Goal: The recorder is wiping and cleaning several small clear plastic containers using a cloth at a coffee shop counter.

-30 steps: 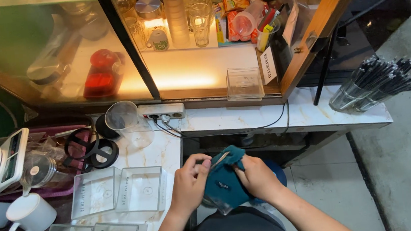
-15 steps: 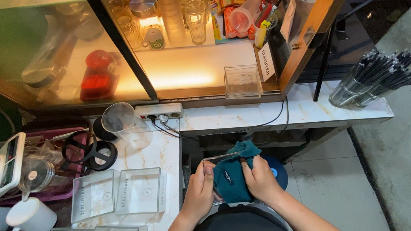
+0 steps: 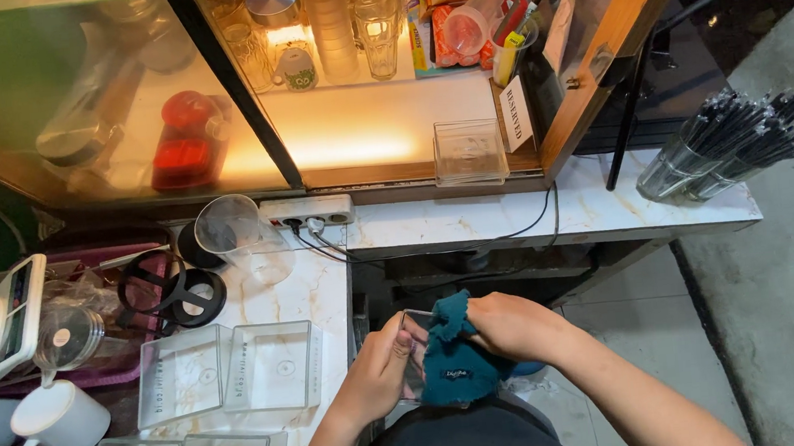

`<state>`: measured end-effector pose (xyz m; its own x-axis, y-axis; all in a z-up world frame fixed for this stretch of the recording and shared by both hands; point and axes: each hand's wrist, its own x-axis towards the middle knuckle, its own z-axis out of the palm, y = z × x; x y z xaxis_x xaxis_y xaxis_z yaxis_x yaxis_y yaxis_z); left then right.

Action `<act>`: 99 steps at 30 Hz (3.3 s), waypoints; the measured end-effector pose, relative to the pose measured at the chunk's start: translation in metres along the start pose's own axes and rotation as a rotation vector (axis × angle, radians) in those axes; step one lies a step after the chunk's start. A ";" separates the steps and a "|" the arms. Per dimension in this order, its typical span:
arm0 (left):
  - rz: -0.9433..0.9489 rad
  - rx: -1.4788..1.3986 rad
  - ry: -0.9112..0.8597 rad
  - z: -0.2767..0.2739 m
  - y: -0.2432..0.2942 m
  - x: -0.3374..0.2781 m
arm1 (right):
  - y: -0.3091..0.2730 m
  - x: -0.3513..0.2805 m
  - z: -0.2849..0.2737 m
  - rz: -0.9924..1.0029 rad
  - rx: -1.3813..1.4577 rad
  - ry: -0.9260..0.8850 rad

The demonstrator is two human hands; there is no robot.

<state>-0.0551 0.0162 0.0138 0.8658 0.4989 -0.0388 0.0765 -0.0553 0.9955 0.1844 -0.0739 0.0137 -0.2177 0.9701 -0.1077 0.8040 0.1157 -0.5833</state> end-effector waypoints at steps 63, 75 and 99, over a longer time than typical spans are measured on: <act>0.083 -0.234 0.371 0.014 -0.048 0.040 | 0.046 0.016 0.114 0.533 0.444 0.703; 0.168 -0.389 0.446 0.010 -0.063 0.041 | -0.022 0.014 0.071 0.063 0.584 0.826; 0.174 -0.041 0.457 0.005 -0.028 0.033 | -0.027 0.012 0.069 0.116 0.646 0.814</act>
<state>-0.0260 0.0299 -0.0156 0.5572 0.8147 0.1607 -0.0771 -0.1419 0.9869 0.1216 -0.0797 -0.0275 0.4732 0.8465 0.2442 0.2948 0.1090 -0.9493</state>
